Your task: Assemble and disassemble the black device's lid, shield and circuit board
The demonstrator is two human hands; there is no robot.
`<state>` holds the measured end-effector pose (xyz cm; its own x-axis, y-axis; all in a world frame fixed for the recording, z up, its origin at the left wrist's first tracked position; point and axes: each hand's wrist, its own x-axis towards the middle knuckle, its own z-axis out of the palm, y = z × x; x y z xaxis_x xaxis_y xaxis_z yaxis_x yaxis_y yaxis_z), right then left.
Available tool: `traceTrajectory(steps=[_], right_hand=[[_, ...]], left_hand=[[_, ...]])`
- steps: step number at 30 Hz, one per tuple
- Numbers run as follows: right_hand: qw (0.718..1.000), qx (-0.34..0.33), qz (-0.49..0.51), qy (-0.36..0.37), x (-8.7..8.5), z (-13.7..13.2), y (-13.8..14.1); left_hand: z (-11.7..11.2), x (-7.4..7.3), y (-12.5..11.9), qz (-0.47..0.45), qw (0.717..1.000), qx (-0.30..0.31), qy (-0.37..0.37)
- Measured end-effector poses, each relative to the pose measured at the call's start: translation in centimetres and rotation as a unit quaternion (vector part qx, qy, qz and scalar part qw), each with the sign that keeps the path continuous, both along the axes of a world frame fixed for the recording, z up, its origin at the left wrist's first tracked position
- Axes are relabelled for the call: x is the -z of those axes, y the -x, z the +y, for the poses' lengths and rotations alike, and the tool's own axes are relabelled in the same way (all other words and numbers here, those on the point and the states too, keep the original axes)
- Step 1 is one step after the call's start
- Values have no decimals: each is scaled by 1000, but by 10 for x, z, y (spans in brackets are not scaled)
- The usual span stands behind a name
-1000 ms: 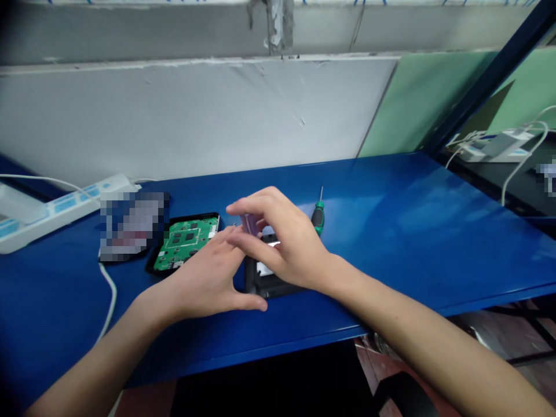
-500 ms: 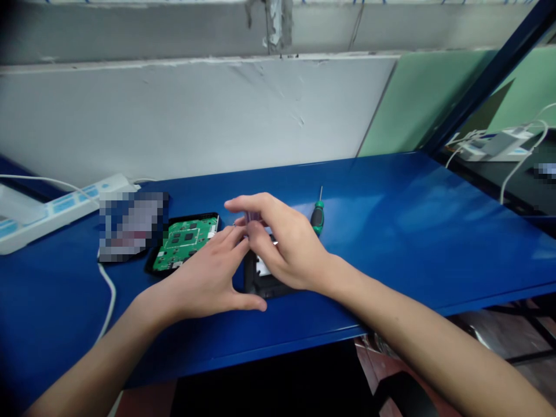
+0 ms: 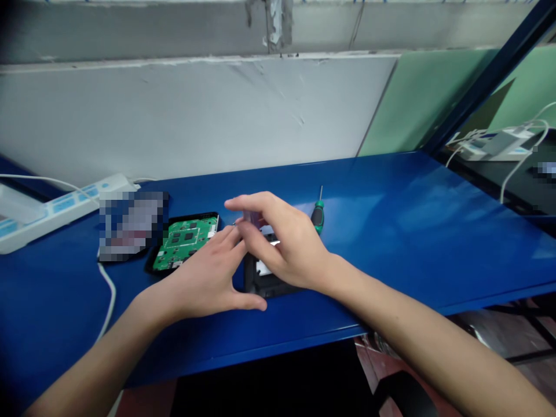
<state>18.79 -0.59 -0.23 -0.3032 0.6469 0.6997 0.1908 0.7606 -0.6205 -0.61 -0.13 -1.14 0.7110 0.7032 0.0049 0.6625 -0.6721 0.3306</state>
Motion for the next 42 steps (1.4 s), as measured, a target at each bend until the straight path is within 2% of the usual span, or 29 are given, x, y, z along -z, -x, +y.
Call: traceTrajectory(steps=[7,9,14,16,20,26,30,36,40,42], right_hand=[[994,46,-15,-98,-4,5,0],[995,36,-16,-87,-3,4,0],[1000,-3,-6,14,0,0,0],[1000,2,-6,2,-1,2,0],[997,27,-5,-79,-3,3,0],[1000,1,17,17,0,-2,1],[1000,6,8,-21,-1,0,0],[992,62,-32,-102,-6,5,-1],[992,66,-32,-105,-5,3,0],[996,46,-21,-73,-4,1,0]], left_hand=[[-2,-3,0,20,1000,-5,1],[-1,-2,0,18,1000,-7,-1],[0,1,1,4,1000,2,-11],[0,1,0,8,1000,3,-5],[0,0,0,25,1000,-1,-1],[1,0,-1,17,1000,3,-9],[0,0,-1,25,1000,1,-4],[-2,-2,-1,28,1000,-9,2],[-2,-3,-1,29,1000,-11,2],[-1,-2,-1,25,1000,-7,-3]])
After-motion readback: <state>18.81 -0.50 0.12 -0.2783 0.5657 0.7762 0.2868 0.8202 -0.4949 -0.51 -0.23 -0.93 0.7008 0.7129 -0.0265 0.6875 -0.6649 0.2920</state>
